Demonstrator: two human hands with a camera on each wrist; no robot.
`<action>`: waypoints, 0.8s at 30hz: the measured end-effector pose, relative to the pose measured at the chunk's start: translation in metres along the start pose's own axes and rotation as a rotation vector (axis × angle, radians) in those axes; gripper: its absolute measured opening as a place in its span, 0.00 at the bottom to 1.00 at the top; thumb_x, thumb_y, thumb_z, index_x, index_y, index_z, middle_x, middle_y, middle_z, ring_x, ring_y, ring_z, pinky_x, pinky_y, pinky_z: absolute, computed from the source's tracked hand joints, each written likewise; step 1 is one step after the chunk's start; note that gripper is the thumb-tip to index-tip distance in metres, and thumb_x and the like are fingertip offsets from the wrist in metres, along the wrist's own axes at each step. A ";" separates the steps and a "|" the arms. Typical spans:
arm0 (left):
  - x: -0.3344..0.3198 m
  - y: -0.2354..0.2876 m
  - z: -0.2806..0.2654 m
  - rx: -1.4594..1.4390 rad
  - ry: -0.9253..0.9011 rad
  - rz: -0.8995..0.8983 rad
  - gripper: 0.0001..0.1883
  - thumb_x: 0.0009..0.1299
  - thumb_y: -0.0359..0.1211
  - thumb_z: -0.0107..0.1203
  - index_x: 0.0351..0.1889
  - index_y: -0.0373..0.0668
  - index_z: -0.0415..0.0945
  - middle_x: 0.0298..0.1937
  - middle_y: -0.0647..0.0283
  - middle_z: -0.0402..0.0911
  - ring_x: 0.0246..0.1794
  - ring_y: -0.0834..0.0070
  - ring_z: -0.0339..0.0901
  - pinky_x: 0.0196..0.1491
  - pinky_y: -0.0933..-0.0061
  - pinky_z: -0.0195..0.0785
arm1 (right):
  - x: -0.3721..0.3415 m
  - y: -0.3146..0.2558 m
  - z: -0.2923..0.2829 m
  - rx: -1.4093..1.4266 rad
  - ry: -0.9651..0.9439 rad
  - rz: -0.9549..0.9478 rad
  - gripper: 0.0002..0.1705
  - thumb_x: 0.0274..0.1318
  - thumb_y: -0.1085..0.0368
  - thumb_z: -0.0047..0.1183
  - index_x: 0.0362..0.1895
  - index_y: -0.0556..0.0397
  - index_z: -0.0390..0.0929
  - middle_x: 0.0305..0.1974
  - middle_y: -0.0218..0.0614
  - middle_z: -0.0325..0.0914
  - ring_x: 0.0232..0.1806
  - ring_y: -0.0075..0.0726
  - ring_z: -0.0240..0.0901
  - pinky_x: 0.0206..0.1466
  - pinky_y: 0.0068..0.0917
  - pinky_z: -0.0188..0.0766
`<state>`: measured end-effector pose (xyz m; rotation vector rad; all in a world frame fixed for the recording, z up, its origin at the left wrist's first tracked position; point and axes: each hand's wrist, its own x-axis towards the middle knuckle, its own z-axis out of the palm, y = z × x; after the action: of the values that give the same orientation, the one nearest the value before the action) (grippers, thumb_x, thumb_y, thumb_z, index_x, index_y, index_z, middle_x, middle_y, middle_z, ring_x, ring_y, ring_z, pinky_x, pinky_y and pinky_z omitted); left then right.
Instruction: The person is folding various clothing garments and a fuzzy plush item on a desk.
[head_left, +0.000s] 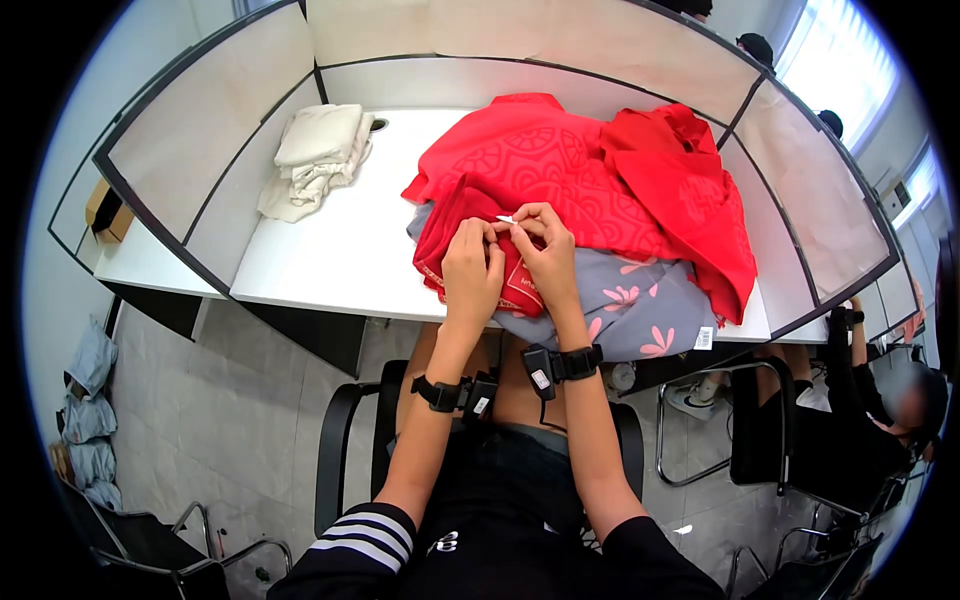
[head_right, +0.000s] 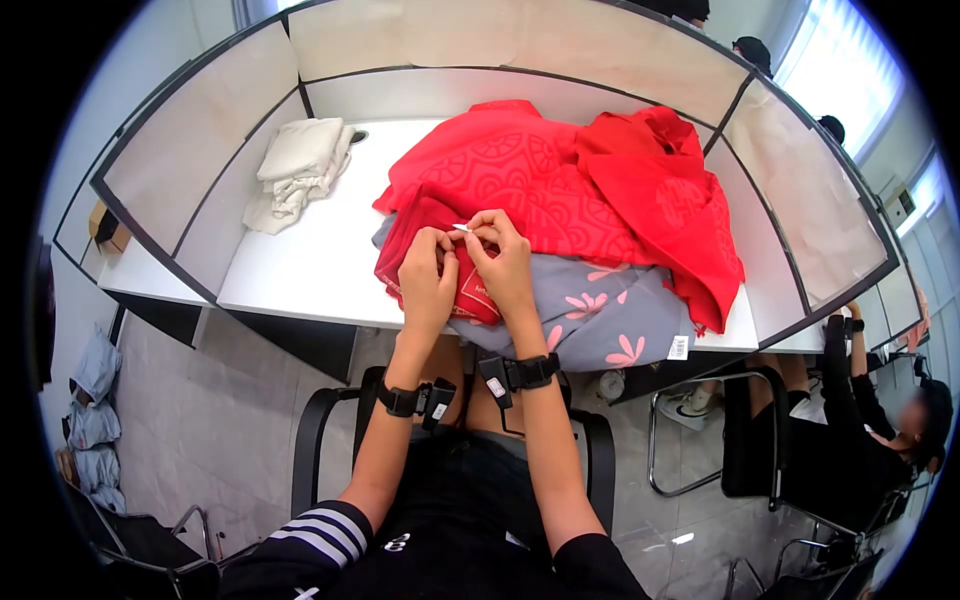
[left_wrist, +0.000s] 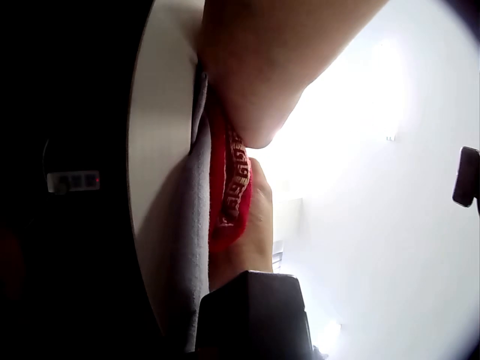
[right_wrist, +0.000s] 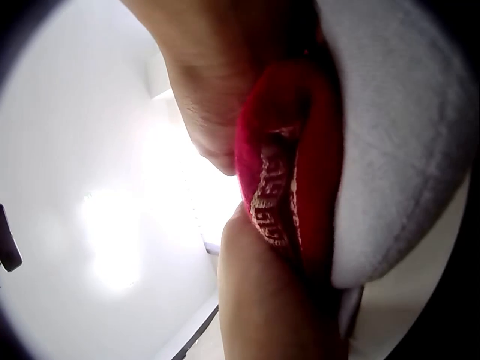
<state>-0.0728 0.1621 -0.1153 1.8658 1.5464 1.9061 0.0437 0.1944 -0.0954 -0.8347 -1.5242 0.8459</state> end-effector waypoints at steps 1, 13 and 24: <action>0.000 0.000 0.000 0.003 0.000 0.000 0.04 0.64 0.20 0.51 0.36 0.35 0.69 0.30 0.53 0.73 0.26 0.61 0.73 0.32 0.64 0.66 | 0.000 -0.001 0.000 0.000 0.000 0.000 0.05 0.58 0.74 0.55 0.38 0.58 0.73 0.31 0.39 0.84 0.35 0.24 0.81 0.40 0.20 0.73; 0.000 0.001 -0.001 0.003 -0.011 -0.014 0.05 0.63 0.20 0.51 0.35 0.35 0.69 0.29 0.54 0.72 0.25 0.62 0.72 0.32 0.64 0.66 | -0.001 0.000 0.002 -0.029 0.090 -0.173 0.03 0.51 0.76 0.61 0.30 0.61 0.78 0.34 0.31 0.72 0.27 0.19 0.68 0.32 0.19 0.67; 0.000 -0.001 0.000 -0.001 0.007 0.007 0.05 0.63 0.21 0.51 0.35 0.35 0.69 0.29 0.54 0.72 0.25 0.62 0.72 0.32 0.63 0.65 | 0.000 0.006 0.001 -0.002 0.027 -0.169 0.05 0.52 0.76 0.61 0.29 0.61 0.77 0.35 0.33 0.74 0.27 0.18 0.69 0.29 0.18 0.66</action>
<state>-0.0735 0.1625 -0.1154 1.8686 1.5430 1.9182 0.0433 0.1979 -0.1009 -0.7055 -1.5485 0.7066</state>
